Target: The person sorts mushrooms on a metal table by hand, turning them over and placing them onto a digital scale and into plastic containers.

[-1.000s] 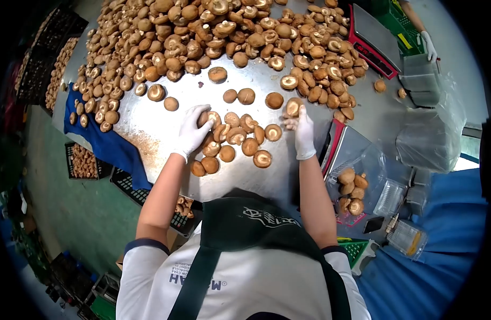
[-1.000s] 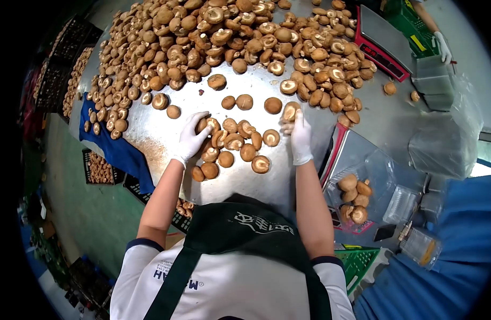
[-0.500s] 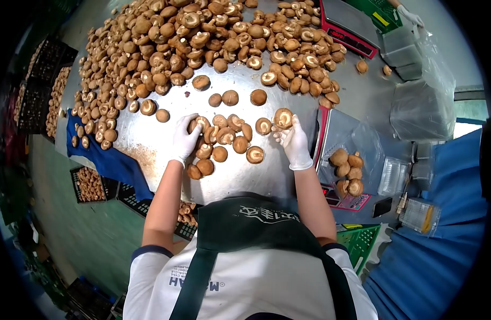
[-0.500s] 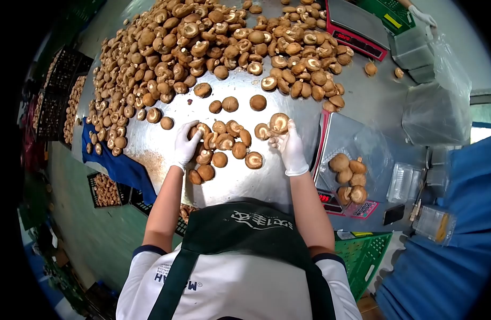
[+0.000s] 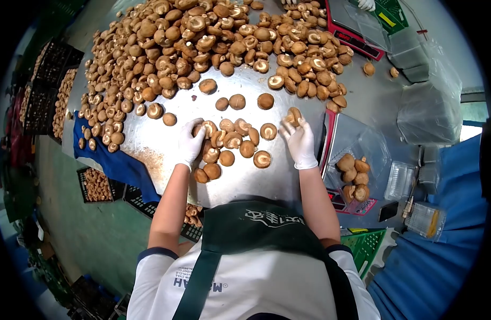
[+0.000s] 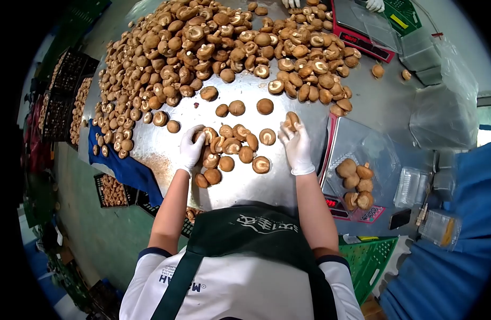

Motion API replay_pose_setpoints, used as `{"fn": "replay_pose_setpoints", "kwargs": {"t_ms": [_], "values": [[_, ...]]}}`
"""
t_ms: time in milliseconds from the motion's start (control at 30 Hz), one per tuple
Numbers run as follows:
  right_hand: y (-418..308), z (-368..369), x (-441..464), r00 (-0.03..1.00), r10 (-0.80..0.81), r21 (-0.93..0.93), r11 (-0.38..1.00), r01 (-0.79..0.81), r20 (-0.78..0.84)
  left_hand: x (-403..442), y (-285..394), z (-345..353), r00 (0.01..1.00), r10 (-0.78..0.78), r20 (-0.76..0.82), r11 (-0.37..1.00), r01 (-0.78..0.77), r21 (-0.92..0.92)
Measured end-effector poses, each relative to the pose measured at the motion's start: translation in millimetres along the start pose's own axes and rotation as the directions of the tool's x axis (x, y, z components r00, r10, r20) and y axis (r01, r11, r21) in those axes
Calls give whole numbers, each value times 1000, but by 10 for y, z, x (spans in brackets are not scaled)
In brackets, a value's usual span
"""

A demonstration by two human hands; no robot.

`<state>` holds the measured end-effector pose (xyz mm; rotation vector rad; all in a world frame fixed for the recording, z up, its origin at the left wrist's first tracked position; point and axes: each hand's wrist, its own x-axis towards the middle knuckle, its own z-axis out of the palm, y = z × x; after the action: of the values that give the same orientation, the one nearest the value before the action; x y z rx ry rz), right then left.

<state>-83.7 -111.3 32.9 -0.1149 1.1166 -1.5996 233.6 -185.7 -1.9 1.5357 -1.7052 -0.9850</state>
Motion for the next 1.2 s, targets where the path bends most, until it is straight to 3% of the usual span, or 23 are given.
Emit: {"fn": "replay_pose_setpoints", "kwargs": {"t_ms": [33,133,167,200,267,300,433,533,567,667,700,767,800,867,900,933,1033,1067,1100,1133,1200], "values": [[-62,113,5,998,-58,-3,998,58,18,8,13,4,1000,-15,-5,1000,15,-10],[-94,388,227,988,-146,-308,939,151,38,1,16,9,999,-52,-17,998,51,-29],[-65,446,363,990,-136,-545,827,138,44,11,5,15,998,-52,-20,998,52,-29],[27,505,440,895,-403,-824,431,369,191,13,-3,23,998,-53,-22,998,53,-29],[114,658,423,857,-378,-935,-88,344,351,3,44,16,998,-66,-16,997,65,-34],[230,558,581,869,-346,-935,-131,328,354,2,51,13,998,-61,-18,998,61,-21],[171,431,727,847,-379,-923,-63,380,374,12,13,11,998,-58,-29,998,58,21],[105,374,708,975,-203,-916,366,162,91,21,-2,26,997,-72,-32,997,72,14],[155,325,701,939,-303,-920,294,257,166,20,-21,33,996,-84,-34,996,84,-5],[197,215,656,905,-389,-847,411,338,172,19,-48,28,997,-70,-25,998,70,-7],[220,173,634,891,-444,-803,494,334,98,27,-51,32,997,-74,-31,997,74,-12],[227,44,539,812,-556,-869,299,394,177,63,25,52,996,-83,-40,996,82,-24],[240,-31,474,768,-601,-892,194,409,221,99,63,85,998,7,-70,996,0,93],[144,34,163,802,-545,-898,185,398,244,212,512,120,978,186,-98,932,-144,332],[126,41,49,811,-525,-888,201,414,259,305,720,190,972,196,-126,972,-176,153],[120,36,-42,817,-507,-877,218,429,274,447,835,268,932,350,-94,915,-318,249],[102,71,-272,830,-361,-873,79,482,425,769,1151,641,883,445,150,864,-467,186],[111,94,-324,830,-297,-865,29,502,472,848,1128,826,832,503,233,792,-552,261],[167,78,-339,906,-166,-916,40,400,388,867,1112,1013,811,506,294,739,-583,338],[224,70,-320,851,-262,-881,8,474,455,893,1095,1168,787,505,353,674,-616,408],[320,-37,-175,878,-314,-882,190,431,362,962,1016,1362,767,323,554,714,-582,390]]}}
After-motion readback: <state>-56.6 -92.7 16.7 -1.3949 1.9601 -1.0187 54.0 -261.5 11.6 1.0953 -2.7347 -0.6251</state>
